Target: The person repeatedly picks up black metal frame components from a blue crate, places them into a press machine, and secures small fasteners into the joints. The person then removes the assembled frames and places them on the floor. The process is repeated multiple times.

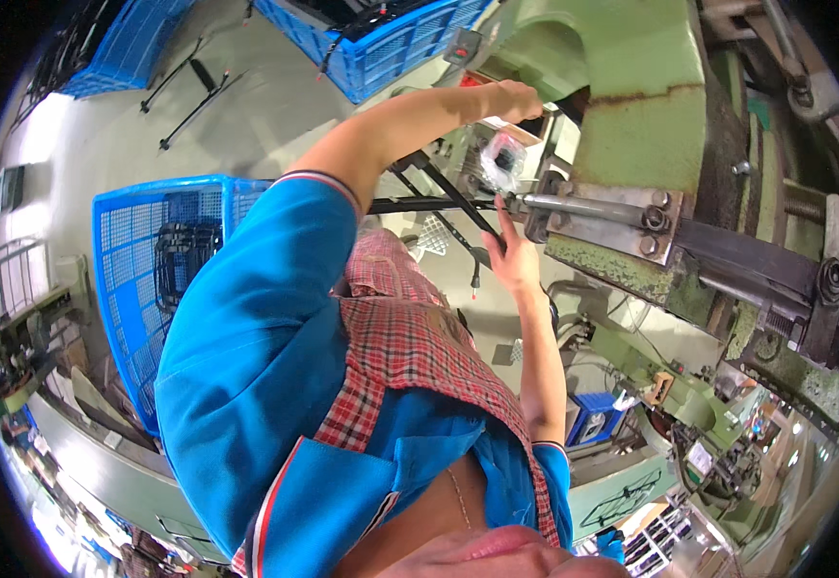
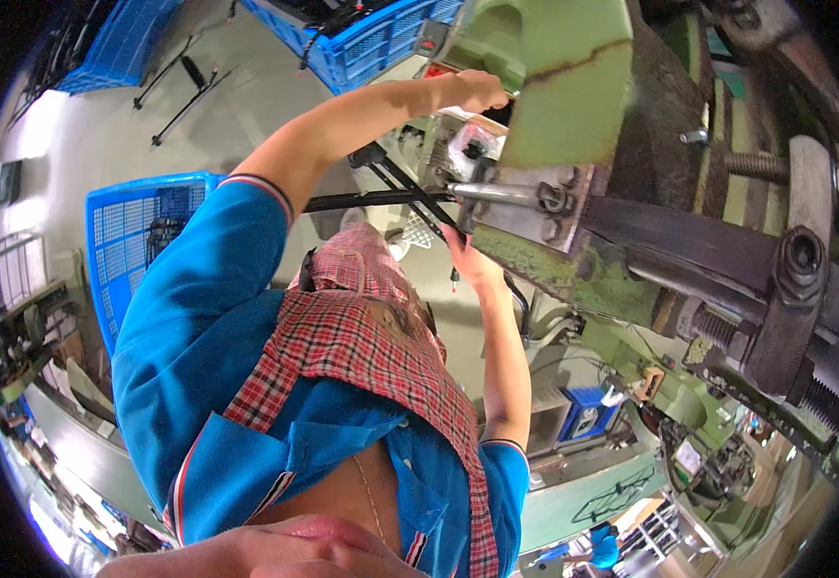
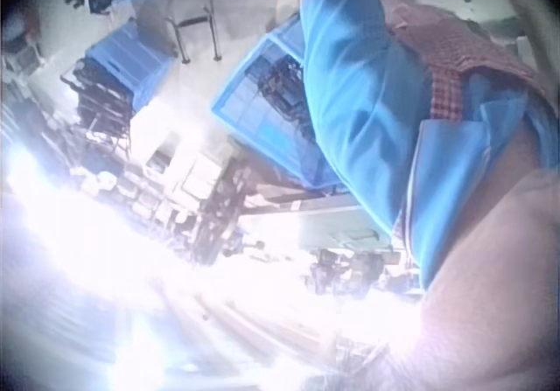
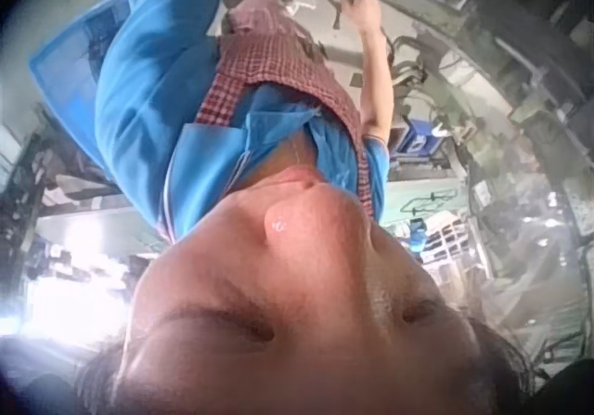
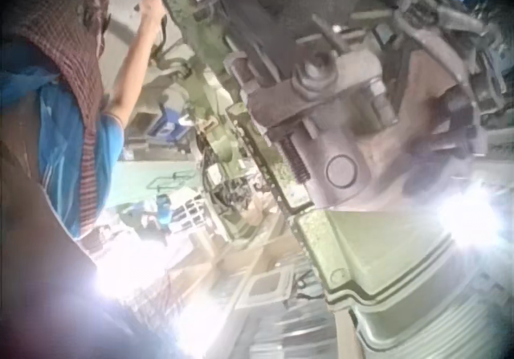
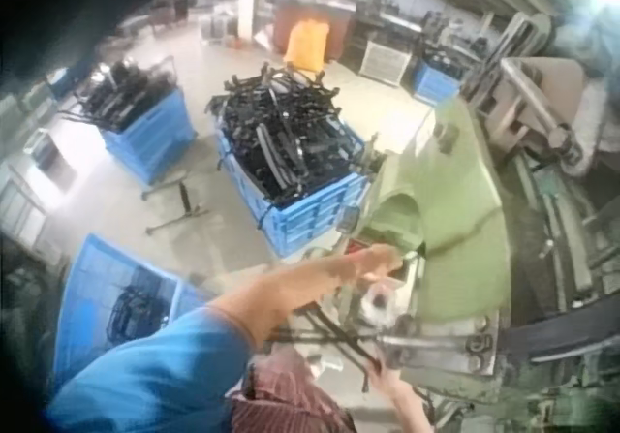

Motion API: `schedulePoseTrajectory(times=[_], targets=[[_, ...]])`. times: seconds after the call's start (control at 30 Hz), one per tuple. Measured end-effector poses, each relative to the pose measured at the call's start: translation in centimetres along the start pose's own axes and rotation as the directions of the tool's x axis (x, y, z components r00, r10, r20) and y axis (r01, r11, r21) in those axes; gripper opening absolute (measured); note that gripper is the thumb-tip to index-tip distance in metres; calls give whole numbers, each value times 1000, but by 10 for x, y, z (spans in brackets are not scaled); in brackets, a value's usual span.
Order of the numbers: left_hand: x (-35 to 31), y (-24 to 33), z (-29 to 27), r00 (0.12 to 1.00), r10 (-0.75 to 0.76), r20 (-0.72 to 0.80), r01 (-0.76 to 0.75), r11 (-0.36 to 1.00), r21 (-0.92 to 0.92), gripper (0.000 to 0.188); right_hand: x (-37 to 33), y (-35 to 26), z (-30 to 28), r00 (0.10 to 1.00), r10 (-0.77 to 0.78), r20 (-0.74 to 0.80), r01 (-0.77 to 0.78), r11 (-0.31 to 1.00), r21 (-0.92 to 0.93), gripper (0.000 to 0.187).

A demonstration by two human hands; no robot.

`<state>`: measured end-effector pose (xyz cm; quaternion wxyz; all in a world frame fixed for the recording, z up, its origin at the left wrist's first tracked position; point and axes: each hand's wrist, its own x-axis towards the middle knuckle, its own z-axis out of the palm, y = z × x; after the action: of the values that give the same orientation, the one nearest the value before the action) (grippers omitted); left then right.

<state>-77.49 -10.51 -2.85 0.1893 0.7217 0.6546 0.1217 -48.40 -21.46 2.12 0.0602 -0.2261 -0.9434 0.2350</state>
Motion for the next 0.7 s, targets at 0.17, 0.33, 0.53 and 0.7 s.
schedulePoseTrajectory(times=[0.17,0.33,0.53,0.7], targets=[[50,-29,37,933,192,303,-236,965,115,26,1,-12,-4,986,139,90,-146,987,70,60],[60,-36,44,896,151,418,-281,921,269,27,0,-16,-8,964,196,180,-210,976,58,61],[2,-17,6,986,143,-80,-151,983,-106,26,0,-5,6,991,-67,-112,75,995,68,61],[-82,31,-37,972,80,-219,-144,946,-290,22,-1,-10,-1,974,183,134,-197,975,102,61]])
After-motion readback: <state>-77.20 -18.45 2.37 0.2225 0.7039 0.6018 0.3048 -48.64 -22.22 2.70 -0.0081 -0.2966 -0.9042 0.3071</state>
